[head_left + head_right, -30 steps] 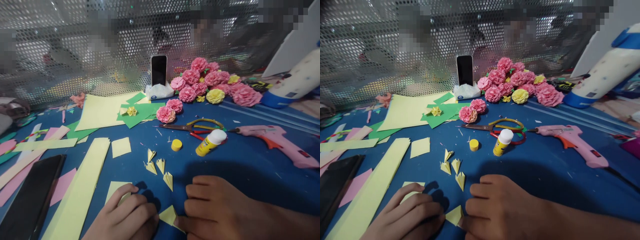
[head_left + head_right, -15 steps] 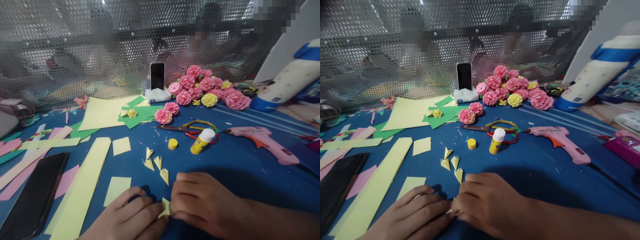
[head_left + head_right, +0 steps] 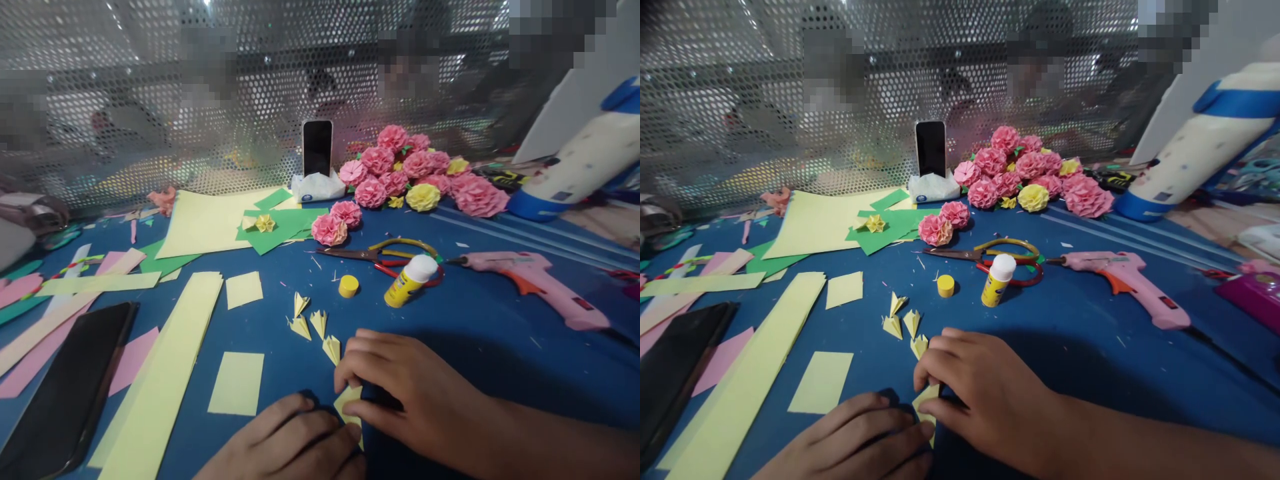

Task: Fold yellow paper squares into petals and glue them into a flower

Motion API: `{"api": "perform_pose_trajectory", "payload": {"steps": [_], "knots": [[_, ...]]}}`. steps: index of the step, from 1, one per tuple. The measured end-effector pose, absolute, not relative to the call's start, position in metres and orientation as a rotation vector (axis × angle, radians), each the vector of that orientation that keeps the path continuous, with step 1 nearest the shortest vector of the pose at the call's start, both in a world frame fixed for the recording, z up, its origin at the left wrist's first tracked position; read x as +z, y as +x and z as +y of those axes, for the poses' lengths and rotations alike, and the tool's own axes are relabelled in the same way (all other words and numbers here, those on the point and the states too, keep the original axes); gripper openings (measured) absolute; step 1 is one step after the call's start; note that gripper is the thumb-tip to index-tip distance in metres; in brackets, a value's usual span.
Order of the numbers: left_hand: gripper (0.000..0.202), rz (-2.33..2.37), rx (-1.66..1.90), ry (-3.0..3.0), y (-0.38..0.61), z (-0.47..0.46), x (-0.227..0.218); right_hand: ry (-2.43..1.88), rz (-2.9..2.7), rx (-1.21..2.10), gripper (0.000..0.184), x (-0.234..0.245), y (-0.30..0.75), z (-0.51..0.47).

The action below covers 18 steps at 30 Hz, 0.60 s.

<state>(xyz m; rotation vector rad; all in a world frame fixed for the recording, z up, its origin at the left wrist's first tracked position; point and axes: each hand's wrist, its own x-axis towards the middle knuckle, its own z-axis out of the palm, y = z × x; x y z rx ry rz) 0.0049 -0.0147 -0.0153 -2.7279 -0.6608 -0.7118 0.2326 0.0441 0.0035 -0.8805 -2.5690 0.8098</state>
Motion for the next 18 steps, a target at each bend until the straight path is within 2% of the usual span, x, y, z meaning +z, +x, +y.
{"api": "perform_pose_trajectory", "payload": {"steps": [7,14,18], "knots": [[0.042,-0.671,-0.737,-2.677,0.0053,-0.0121,-0.0223,-0.909,-2.529,0.814,0.011,0.0001,0.2345,0.0458],[0.026,-0.780,-0.871,-2.733,0.0092,-0.0117,-0.0248,-0.812,-2.519,0.897,0.004,-0.0017,0.2365,0.0479],[0.028,-0.751,-0.930,-2.708,0.0118,-0.0096,-0.0200,-0.817,-2.496,0.922,0.005,0.0003,0.2353,0.0473]]}}
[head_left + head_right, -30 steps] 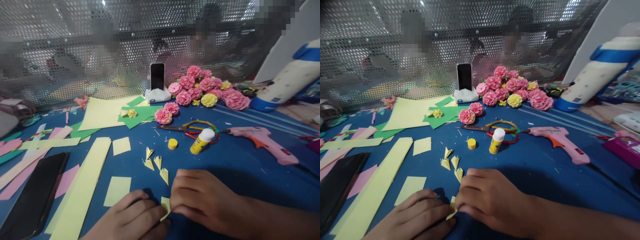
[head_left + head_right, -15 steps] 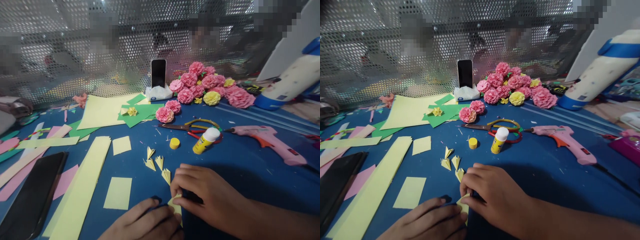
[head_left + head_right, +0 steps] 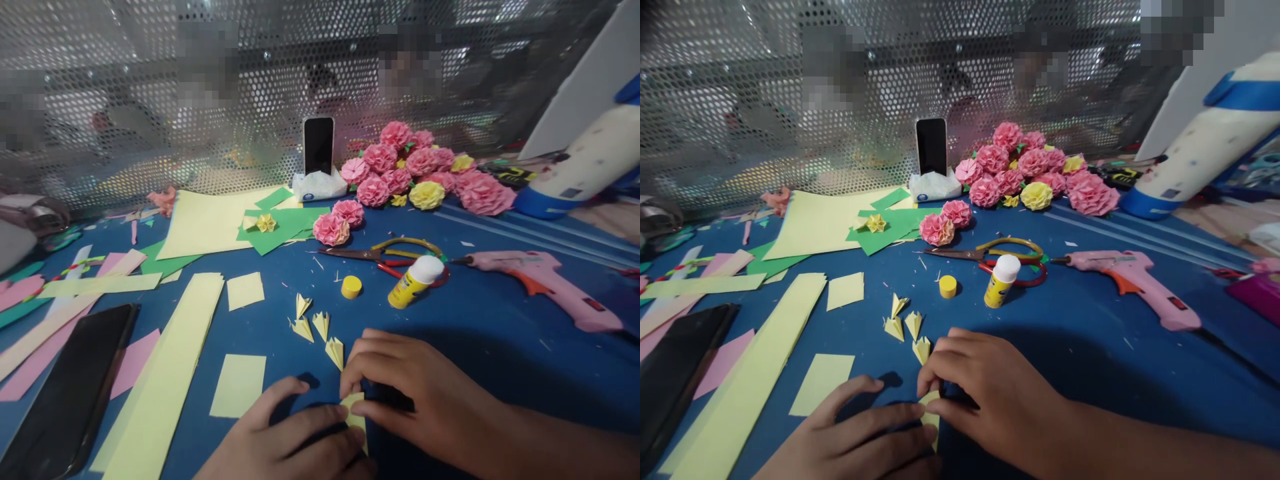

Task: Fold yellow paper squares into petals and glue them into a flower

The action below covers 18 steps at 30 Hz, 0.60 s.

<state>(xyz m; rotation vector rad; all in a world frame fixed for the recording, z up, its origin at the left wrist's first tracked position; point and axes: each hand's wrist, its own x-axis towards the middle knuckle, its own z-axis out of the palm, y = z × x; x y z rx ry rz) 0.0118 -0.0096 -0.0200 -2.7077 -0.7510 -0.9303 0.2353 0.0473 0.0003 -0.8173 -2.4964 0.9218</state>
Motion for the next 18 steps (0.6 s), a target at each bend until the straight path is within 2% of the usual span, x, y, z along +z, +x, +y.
{"api": "perform_pose_trajectory", "payload": {"steps": [8,13,18], "knots": [[0.028,-0.912,-0.813,-2.730,0.003,-0.013,-0.017,-0.742,-2.511,0.911,0.002,0.001,0.238,0.050],[0.029,-0.900,-0.736,-2.706,-0.002,-0.012,-0.019,-0.672,-2.646,0.714,0.019,0.002,0.243,0.053],[0.029,-0.901,-0.717,-2.706,-0.004,-0.012,-0.024,-0.406,-2.772,0.392,0.030,0.007,0.247,0.059]]}}
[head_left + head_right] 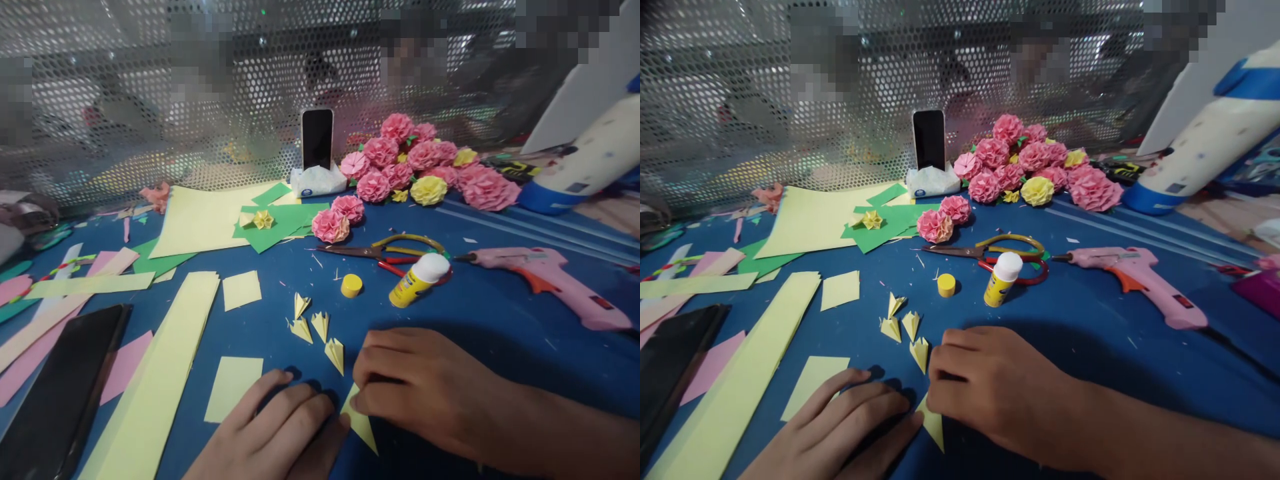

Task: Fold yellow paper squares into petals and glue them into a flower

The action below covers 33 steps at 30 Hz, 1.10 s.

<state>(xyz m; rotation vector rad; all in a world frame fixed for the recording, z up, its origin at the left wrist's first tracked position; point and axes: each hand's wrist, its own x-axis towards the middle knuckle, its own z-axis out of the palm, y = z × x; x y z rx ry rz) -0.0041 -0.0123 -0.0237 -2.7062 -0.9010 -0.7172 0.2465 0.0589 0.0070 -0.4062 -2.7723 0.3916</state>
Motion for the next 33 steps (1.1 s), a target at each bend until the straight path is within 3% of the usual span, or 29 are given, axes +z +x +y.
{"api": "perform_pose_trajectory", "payload": {"steps": [5,12,19,27,33], "knots": [[0.028,-0.933,-0.747,-2.696,-0.003,-0.010,-0.025,-0.290,-2.813,0.079,0.038,0.016,0.246,0.057],[0.038,-0.892,-0.717,-2.736,-0.008,-0.010,-0.022,-0.272,-2.865,-0.074,0.049,0.024,0.246,0.049],[0.044,-0.898,-0.650,-2.729,-0.007,-0.011,-0.022,-0.374,-2.861,0.005,0.029,0.021,0.247,0.047],[0.045,-0.843,-0.574,-2.743,-0.009,-0.010,-0.017,-0.317,-2.938,0.049,0.019,0.026,0.252,0.039],[0.039,-0.776,-0.518,-2.783,-0.010,-0.007,-0.012,-0.373,-2.762,0.028,0.030,0.010,0.247,0.042]]}}
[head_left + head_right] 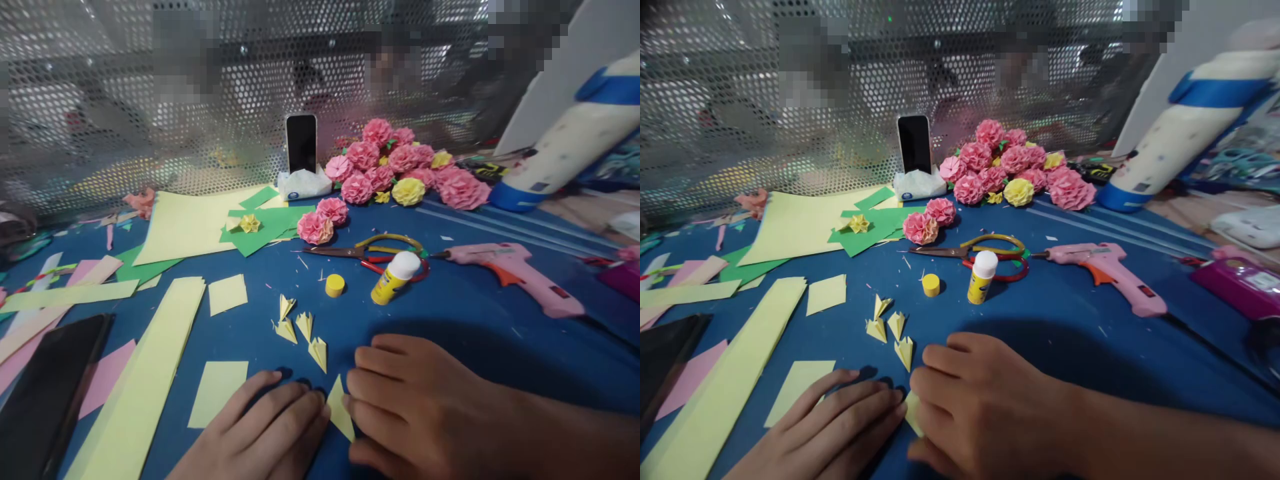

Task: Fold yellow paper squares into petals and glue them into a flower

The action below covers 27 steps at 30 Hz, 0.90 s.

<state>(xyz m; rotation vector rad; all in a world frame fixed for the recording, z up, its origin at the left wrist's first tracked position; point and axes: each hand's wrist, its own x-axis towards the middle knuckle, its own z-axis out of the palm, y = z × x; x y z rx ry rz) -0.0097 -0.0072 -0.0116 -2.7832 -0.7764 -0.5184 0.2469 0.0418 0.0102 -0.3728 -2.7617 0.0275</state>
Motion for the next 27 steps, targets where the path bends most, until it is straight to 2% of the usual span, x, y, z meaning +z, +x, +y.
{"api": "perform_pose_trajectory", "payload": {"steps": [3,4,9,11,14,20,27], "knots": [[0.037,-0.748,-0.546,-2.765,-0.010,-0.007,-0.011,-0.377,-2.765,0.078,0.044,0.005,0.246,0.045],[0.037,-0.743,-0.552,-2.759,-0.010,-0.007,-0.011,-0.384,-2.777,0.106,0.043,0.005,0.246,0.046],[0.037,-0.752,-0.540,-2.762,-0.011,-0.007,-0.010,-0.349,-2.814,0.178,0.012,0.009,0.248,0.051],[0.037,-0.752,-0.545,-2.761,-0.011,-0.008,-0.010,-0.346,-2.818,0.159,0.006,0.011,0.250,0.055],[0.037,-0.738,-0.526,-2.775,-0.012,-0.008,-0.010,-0.380,-2.810,0.171,0.012,0.012,0.251,0.061],[0.038,-0.768,-0.505,-2.822,-0.014,-0.007,-0.012,-0.376,-2.738,0.399,0.037,0.008,0.252,0.070],[0.039,-0.808,-0.499,-2.857,-0.015,-0.008,-0.014,-0.388,-2.719,0.475,0.030,0.004,0.250,0.072]]}}
